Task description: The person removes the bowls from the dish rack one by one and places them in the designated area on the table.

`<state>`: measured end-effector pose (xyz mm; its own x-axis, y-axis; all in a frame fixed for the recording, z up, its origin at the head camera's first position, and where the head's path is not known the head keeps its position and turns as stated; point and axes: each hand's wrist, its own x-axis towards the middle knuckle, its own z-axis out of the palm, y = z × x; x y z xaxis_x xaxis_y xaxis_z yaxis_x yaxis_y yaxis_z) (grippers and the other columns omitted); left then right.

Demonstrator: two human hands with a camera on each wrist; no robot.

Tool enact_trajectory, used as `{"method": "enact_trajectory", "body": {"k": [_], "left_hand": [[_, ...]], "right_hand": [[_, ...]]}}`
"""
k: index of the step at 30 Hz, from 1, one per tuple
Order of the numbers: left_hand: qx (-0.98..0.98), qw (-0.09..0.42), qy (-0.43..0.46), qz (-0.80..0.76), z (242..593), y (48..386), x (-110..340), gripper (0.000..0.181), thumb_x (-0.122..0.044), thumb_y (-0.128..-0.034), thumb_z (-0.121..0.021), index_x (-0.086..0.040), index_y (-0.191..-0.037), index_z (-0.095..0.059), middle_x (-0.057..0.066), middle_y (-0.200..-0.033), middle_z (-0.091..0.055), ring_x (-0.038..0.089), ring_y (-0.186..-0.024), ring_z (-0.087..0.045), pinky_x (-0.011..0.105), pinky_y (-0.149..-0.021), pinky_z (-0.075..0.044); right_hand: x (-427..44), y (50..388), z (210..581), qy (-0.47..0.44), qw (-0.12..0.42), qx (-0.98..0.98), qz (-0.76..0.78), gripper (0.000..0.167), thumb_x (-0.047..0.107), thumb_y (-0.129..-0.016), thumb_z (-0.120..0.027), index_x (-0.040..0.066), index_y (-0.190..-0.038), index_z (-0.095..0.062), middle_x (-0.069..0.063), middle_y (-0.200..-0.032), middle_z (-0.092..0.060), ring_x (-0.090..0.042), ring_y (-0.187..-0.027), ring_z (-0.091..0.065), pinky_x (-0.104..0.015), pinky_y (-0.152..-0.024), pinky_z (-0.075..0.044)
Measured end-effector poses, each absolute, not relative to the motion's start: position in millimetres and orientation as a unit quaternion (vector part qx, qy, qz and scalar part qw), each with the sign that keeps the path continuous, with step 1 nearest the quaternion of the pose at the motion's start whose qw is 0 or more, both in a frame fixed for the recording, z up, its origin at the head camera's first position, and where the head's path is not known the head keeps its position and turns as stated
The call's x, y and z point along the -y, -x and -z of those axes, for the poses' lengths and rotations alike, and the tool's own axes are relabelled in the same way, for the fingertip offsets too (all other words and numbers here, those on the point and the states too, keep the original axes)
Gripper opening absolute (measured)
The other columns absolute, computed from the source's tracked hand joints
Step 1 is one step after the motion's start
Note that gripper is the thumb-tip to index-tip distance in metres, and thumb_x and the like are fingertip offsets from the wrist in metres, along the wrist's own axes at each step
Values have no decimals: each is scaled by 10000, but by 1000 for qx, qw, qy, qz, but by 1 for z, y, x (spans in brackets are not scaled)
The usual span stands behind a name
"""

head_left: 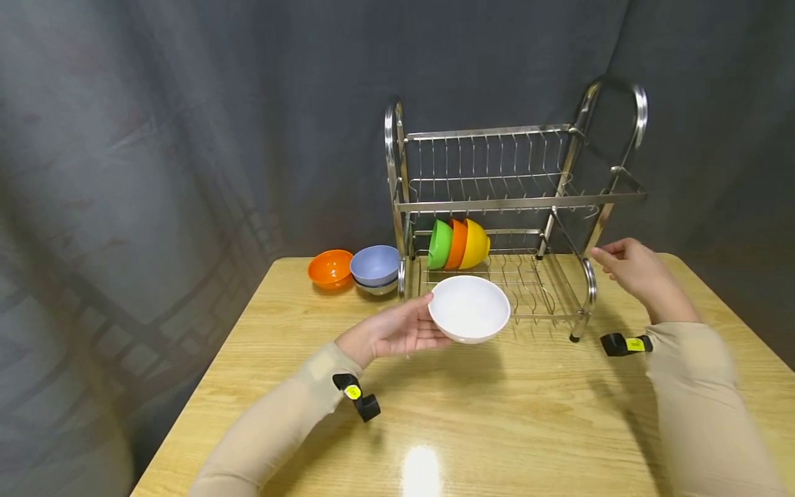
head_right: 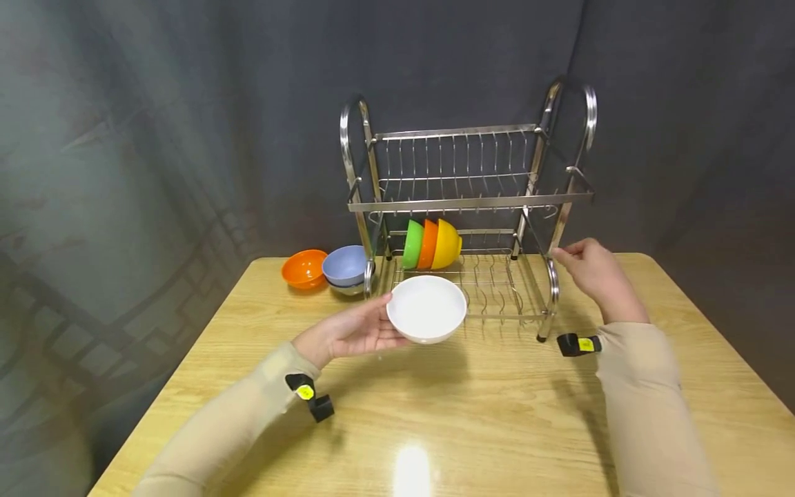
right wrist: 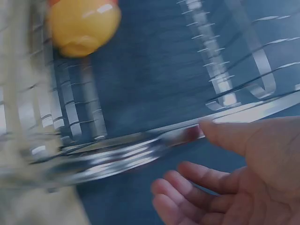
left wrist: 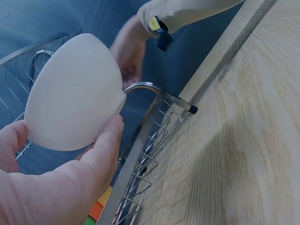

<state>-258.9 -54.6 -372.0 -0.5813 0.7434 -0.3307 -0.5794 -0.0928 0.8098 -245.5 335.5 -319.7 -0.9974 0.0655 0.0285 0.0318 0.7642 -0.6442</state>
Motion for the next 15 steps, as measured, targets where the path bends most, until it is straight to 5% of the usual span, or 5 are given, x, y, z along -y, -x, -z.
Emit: {"method": "enact_trajectory", "body": {"k": [2, 8, 15], "left_hand": [[-499, 451, -79, -736, 371, 259, 55, 666, -392, -1053, -301, 129, -1458, -205, 373, -1477, -265, 465, -1403, -267, 433, -1148, -304], [-498, 456, -71, -734, 372, 259, 57, 664, -380, -1053, -303, 134, -1459, -196, 371, -1483, -257, 456, -1409, -260, 432, -1155, -293], [-494, 453, -78, -738, 371, 262, 65, 663, -400, -1045, -282, 99, -1472, -197, 350, -1502, -247, 445, -1402, -285, 442, -1150, -285]], "right_hand": [[-340, 252, 329, 23, -17, 940, -341, 727, 449, -1032, -323, -223, -1307, -357, -376, -1191, -480, -403, -979, -583, -484, -816, -534], [-348, 262, 351, -16, -54, 893, -447, 457, 285, -1059, -355, -155, -1146, -444, -20, -861, -560, -8, -732, -522, -202, -690, -531], [-356, 268, 351, -30, -97, 856, -507, 289, 301, -1051, -387, 19, -996, -425, 72, -721, -409, -35, -632, -446, -206, -647, -500]]}}
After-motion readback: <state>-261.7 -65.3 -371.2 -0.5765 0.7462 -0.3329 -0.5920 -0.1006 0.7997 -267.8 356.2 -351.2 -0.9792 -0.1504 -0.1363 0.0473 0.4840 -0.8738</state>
